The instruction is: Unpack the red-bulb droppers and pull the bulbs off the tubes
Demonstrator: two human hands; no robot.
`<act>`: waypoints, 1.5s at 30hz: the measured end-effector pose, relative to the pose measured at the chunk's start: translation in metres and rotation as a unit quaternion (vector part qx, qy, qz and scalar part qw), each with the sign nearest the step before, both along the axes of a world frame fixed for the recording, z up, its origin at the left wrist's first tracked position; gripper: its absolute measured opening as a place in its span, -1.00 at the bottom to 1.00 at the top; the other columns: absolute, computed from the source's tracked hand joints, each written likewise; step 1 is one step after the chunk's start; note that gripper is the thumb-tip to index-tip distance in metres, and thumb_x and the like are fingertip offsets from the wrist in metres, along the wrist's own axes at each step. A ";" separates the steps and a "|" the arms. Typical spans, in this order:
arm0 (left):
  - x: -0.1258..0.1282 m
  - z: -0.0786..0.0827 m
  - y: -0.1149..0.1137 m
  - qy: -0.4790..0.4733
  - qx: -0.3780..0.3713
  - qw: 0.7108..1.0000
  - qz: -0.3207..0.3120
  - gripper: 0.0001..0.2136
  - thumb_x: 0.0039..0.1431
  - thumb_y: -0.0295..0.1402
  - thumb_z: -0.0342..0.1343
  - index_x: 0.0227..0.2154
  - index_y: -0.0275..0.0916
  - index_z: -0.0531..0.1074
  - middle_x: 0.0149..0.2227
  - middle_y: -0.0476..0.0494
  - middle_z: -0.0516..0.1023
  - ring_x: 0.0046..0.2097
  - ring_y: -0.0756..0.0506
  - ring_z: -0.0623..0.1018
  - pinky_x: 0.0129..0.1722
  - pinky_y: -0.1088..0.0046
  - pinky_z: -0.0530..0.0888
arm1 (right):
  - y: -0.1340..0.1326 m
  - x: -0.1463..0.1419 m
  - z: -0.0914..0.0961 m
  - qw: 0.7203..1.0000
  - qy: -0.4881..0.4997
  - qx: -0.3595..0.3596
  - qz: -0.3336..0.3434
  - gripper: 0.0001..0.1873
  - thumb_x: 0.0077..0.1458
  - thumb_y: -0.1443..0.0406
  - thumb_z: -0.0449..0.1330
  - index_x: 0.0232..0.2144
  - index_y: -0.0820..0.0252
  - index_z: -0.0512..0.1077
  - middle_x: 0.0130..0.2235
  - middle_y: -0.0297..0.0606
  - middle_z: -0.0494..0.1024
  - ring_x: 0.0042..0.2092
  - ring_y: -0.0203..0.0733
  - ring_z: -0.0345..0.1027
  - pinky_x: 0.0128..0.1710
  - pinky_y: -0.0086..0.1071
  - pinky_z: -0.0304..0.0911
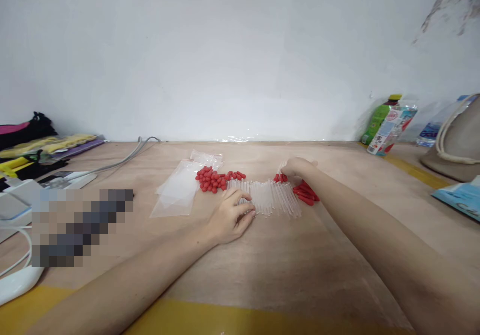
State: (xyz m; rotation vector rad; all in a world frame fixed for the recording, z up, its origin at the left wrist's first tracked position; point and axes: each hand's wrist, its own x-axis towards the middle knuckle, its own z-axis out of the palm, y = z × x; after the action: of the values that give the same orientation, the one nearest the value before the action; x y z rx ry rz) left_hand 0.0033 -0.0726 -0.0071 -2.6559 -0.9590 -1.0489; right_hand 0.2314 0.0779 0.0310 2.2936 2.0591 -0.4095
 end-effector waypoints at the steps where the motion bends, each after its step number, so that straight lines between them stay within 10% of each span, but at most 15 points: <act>1: 0.000 0.000 0.000 -0.003 0.001 1.000 -0.001 -0.88 0.10 -0.39 0.02 -0.37 -0.23 0.46 -0.24 -0.15 0.42 -0.21 -0.08 0.38 -0.18 0.30 0.32 | 0.000 -0.001 -0.001 1.000 0.006 0.001 0.001 -0.82 -0.18 0.23 0.20 -0.72 0.10 0.41 -0.56 -0.27 0.43 -0.27 -0.03 0.34 -0.13 0.03 0.04; 16: -0.001 0.000 0.001 -0.010 0.000 1.000 -0.015 -0.83 0.09 -0.42 0.03 -0.24 -0.24 0.42 -0.24 -0.16 0.43 -0.20 -0.09 0.38 -0.18 0.30 0.33 | -0.048 0.023 0.045 0.985 0.137 0.099 0.022 -0.68 0.05 0.22 -0.03 -0.59 0.20 0.42 -0.44 -0.18 0.49 -0.44 -0.21 0.30 -0.44 -0.33 0.19; 22: 0.001 0.002 0.000 -0.018 0.001 1.000 -0.011 -0.69 0.11 -0.40 0.02 -0.05 -0.24 0.30 -0.17 -0.21 0.41 -0.14 -0.12 0.38 -0.12 0.24 0.35 | -0.113 0.035 0.009 0.858 0.149 0.426 0.246 -0.73 0.11 0.20 0.00 -0.23 0.25 0.35 -0.40 -0.20 0.45 -0.34 -0.18 0.27 -0.33 -0.32 0.15; 27: 0.005 0.003 -0.001 -0.005 0.027 0.999 -0.033 -0.56 0.14 -0.38 -0.01 0.09 -0.24 0.14 0.01 -0.27 0.31 0.06 -0.17 0.29 0.01 0.20 0.30 | -0.148 0.027 -0.037 0.764 0.070 0.539 0.346 -0.84 0.09 0.33 0.07 -0.26 0.19 0.40 -0.38 -0.22 0.45 -0.31 -0.19 0.24 -0.27 -0.28 0.07; 34: 0.005 0.000 -0.001 -0.012 0.158 0.986 0.054 -0.74 0.08 -0.29 0.07 -0.15 -0.17 0.41 -0.39 -0.12 0.35 -0.33 -0.08 0.36 -0.28 0.29 0.33 | -0.150 0.012 -0.046 0.762 0.068 0.546 0.340 -0.90 0.08 0.34 0.08 -0.34 0.17 0.40 -0.41 -0.27 0.45 -0.34 -0.23 0.24 -0.26 -0.28 0.02; 45: 0.031 0.001 0.012 0.049 0.160 0.986 -0.017 -0.86 0.16 -0.42 0.00 -0.25 -0.23 0.41 -0.23 -0.10 0.53 -0.09 -0.07 0.46 0.04 0.23 0.28 | -0.146 0.002 -0.044 0.753 0.094 0.528 0.383 -0.89 0.06 0.34 0.09 -0.33 0.13 0.41 -0.36 -0.32 0.51 -0.26 -0.23 0.29 -0.09 -0.22 0.03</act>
State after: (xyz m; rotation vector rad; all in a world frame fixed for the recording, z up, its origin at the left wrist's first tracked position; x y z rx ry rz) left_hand 0.0340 -0.0610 -0.0065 -2.4390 -0.6655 -0.9758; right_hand 0.2331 -0.0679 -0.0134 1.2743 3.6429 0.7990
